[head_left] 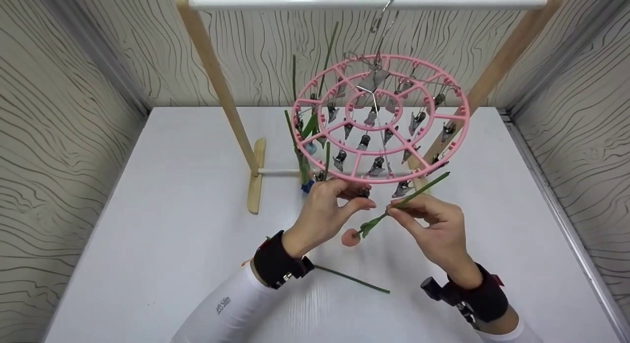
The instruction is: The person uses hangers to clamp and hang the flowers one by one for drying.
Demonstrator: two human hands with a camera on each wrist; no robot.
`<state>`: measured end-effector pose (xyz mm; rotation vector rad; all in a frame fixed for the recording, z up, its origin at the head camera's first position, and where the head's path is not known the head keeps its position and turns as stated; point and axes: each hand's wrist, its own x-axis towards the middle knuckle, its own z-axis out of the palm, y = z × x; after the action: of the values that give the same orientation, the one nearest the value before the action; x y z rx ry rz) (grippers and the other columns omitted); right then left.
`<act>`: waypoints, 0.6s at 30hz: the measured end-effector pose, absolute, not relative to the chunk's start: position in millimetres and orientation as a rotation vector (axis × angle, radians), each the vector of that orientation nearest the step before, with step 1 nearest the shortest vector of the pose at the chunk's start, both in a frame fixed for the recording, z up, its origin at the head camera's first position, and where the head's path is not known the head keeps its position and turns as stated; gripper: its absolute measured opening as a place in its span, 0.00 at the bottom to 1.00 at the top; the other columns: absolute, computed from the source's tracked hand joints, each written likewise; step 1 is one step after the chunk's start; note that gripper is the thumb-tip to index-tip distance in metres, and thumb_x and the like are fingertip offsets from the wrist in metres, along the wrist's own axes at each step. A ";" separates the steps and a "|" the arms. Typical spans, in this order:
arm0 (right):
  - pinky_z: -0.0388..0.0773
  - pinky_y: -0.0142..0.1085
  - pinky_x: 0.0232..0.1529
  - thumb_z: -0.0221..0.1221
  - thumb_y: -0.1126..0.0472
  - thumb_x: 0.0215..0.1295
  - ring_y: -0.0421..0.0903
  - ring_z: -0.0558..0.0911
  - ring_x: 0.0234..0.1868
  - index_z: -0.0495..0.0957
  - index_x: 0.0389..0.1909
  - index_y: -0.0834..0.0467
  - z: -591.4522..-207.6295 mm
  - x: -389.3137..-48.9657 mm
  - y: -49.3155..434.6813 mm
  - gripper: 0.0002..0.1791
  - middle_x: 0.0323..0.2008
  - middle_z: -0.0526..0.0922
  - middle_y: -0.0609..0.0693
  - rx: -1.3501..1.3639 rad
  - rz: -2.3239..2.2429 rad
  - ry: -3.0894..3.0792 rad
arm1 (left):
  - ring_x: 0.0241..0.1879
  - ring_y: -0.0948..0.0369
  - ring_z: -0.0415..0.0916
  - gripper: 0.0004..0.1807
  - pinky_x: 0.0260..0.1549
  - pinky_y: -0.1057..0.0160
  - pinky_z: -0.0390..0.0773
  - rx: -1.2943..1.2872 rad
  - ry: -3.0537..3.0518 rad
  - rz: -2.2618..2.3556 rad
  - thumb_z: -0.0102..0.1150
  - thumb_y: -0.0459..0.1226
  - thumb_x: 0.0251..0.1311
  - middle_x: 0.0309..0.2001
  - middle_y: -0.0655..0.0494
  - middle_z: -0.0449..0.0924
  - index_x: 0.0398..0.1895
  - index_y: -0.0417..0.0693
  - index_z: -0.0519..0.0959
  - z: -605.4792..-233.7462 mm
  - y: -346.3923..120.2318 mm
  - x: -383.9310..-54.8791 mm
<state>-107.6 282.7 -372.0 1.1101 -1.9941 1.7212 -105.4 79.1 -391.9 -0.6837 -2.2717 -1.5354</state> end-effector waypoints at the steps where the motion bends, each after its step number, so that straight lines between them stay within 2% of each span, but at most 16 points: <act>1: 0.80 0.30 0.33 0.61 0.85 0.41 0.48 0.83 0.29 0.80 0.33 0.70 -371.2 -107.7 282.3 0.16 0.28 0.82 0.60 1.104 1.708 -2.007 | 0.33 0.76 0.77 0.14 0.36 0.75 0.76 -0.691 -2.268 -1.537 0.59 0.45 0.54 0.32 0.60 0.82 0.38 0.46 0.78 -392.1 79.0 -105.5; 12: 0.80 0.32 0.30 0.63 0.80 0.45 0.50 0.83 0.27 0.81 0.32 0.68 -360.2 -110.4 277.3 0.11 0.28 0.83 0.58 1.100 1.646 -2.123 | 0.30 0.72 0.79 0.11 0.31 0.73 0.78 -0.732 -2.226 -1.616 0.61 0.40 0.55 0.31 0.57 0.83 0.37 0.43 0.78 -388.9 80.0 -104.2; 18: 0.80 0.32 0.29 0.64 0.79 0.45 0.48 0.84 0.27 0.82 0.29 0.66 -353.5 -111.2 273.1 0.10 0.27 0.84 0.56 1.112 1.613 -2.176 | 0.30 0.73 0.78 0.10 0.30 0.72 0.78 -0.724 -2.235 -1.639 0.59 0.42 0.57 0.30 0.60 0.83 0.35 0.45 0.80 -389.5 78.3 -106.5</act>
<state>-111.2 273.1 -353.5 1.1120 -2.1759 1.6130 -106.5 78.3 -389.5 -0.7243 -2.2347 -1.6386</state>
